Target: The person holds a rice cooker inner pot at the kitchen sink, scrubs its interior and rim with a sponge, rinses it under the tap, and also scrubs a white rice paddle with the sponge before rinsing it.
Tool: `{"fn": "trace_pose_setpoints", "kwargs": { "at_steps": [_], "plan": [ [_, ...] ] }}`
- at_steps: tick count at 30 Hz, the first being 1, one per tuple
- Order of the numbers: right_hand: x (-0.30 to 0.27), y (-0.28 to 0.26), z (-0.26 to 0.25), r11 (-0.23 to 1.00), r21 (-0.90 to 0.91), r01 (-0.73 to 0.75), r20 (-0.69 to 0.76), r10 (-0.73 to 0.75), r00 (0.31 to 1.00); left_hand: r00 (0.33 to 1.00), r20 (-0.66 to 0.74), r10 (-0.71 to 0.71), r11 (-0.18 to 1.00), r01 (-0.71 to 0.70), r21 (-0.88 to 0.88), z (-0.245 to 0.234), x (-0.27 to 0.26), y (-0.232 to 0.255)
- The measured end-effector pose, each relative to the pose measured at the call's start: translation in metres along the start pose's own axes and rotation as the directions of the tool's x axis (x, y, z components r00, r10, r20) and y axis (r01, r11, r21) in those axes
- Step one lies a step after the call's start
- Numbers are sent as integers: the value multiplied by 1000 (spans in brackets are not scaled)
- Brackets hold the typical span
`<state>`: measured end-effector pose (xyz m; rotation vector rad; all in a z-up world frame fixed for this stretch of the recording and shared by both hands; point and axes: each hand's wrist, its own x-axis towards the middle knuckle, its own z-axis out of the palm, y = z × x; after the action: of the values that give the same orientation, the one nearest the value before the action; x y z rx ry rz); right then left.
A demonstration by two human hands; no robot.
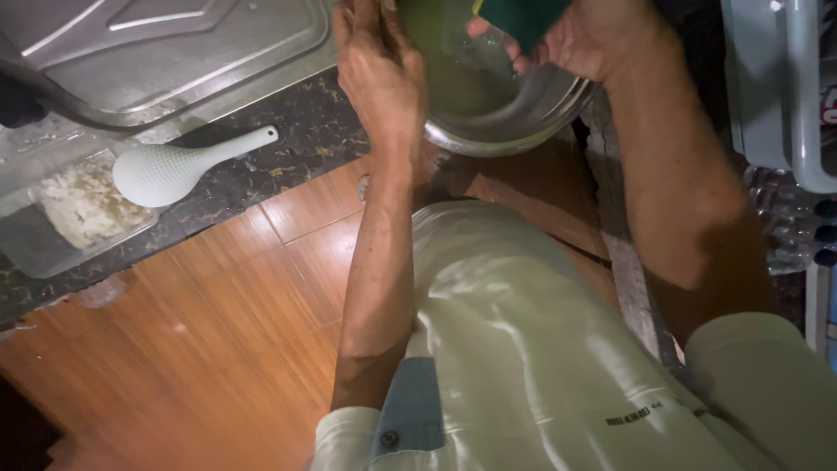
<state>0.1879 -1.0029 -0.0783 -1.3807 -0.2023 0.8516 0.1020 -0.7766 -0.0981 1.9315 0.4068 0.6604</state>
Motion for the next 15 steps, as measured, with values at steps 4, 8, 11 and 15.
{"fn": "trace_pose_setpoints", "kwargs": {
  "at_steps": [4, 8, 11, 15],
  "plan": [
    [11, 6, 23, 969, -235, -79, -359, -11, 933, 1000, 16, -22, 1000, 22, 20, -1, 1, 1],
    [18, 11, 28, 893, -335, -299, -563, 65, 824, 999, 29, -46, 998, 45, 50, -1, 1, 2],
    [19, 14, 25, 835, -422, -353, -602, 34, 798, 999, 22, -35, 998, 34, 49, 0, 1, 3],
    [17, 16, 24, 664, -608, -434, -613, -45, 789, 999, 35, -23, 999, 21, 43, -2, 1, 2]
  ]
}}
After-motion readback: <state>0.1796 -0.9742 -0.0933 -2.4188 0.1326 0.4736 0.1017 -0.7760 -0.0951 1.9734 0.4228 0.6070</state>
